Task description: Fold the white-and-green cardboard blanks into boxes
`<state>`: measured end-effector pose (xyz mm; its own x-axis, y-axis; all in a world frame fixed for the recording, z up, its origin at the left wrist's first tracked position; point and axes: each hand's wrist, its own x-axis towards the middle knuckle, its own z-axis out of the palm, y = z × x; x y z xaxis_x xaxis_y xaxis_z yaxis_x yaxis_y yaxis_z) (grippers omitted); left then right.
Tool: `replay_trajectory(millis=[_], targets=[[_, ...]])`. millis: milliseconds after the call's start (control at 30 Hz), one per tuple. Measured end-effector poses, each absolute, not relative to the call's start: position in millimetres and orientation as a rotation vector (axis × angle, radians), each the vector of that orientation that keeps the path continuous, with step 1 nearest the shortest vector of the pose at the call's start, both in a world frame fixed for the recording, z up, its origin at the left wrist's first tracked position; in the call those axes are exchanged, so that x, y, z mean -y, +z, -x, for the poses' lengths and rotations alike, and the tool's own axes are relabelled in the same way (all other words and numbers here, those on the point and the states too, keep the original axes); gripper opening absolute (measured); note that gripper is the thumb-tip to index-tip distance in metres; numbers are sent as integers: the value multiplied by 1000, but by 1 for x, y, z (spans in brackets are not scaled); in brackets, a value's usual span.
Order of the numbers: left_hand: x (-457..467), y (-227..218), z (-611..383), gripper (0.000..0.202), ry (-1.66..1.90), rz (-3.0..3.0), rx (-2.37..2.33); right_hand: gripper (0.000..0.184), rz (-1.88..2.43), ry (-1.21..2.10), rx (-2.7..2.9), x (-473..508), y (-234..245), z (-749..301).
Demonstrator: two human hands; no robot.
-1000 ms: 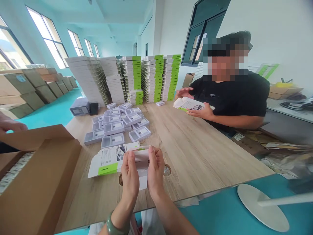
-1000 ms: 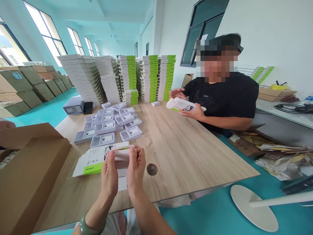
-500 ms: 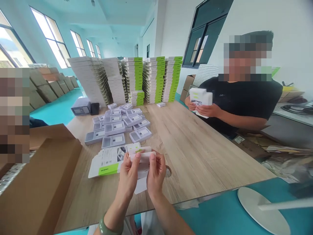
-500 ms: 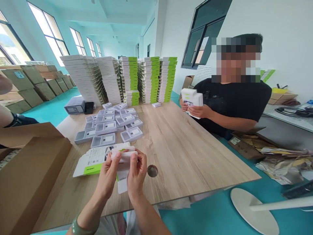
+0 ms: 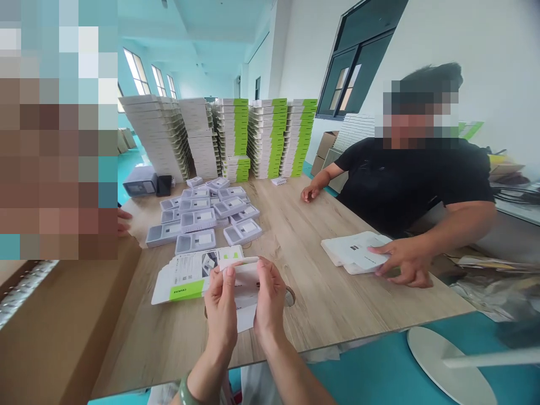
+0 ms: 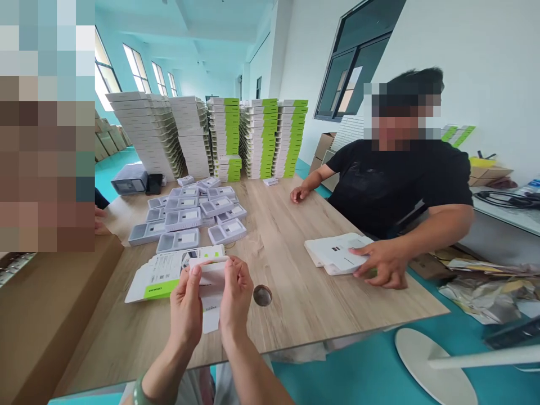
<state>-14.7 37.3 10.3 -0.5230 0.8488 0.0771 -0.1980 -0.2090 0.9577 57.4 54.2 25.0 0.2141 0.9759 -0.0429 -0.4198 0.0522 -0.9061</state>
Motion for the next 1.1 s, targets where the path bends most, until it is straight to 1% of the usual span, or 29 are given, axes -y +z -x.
replay_trajectory(millis=[167, 400, 633, 800, 900, 1100], targets=[[-40, 11, 6, 41, 1913, -597, -1240, 28, 1034, 1150, 670, -60, 22, -54], [-47, 31, 1, 26, 1957, -496, -1196, 30, 1056, 1040, 692, -64, 15, -51], [-45, 28, -2, 21, 2001, -514, -1242, 39, 1049, 944, 801, -62, 13, -51], [-42, 25, -3, 19, 2072, -580, -1259, 36, 1046, 849, 917, -62, 8, -56], [-42, 22, -3, 22, 2068, -664, -1241, 29, 1040, 762, 993, -64, 3, -61], [-44, 11, -2, 43, 2063, -797, -1252, 18, 955, 548, 1154, -75, -7, -70]])
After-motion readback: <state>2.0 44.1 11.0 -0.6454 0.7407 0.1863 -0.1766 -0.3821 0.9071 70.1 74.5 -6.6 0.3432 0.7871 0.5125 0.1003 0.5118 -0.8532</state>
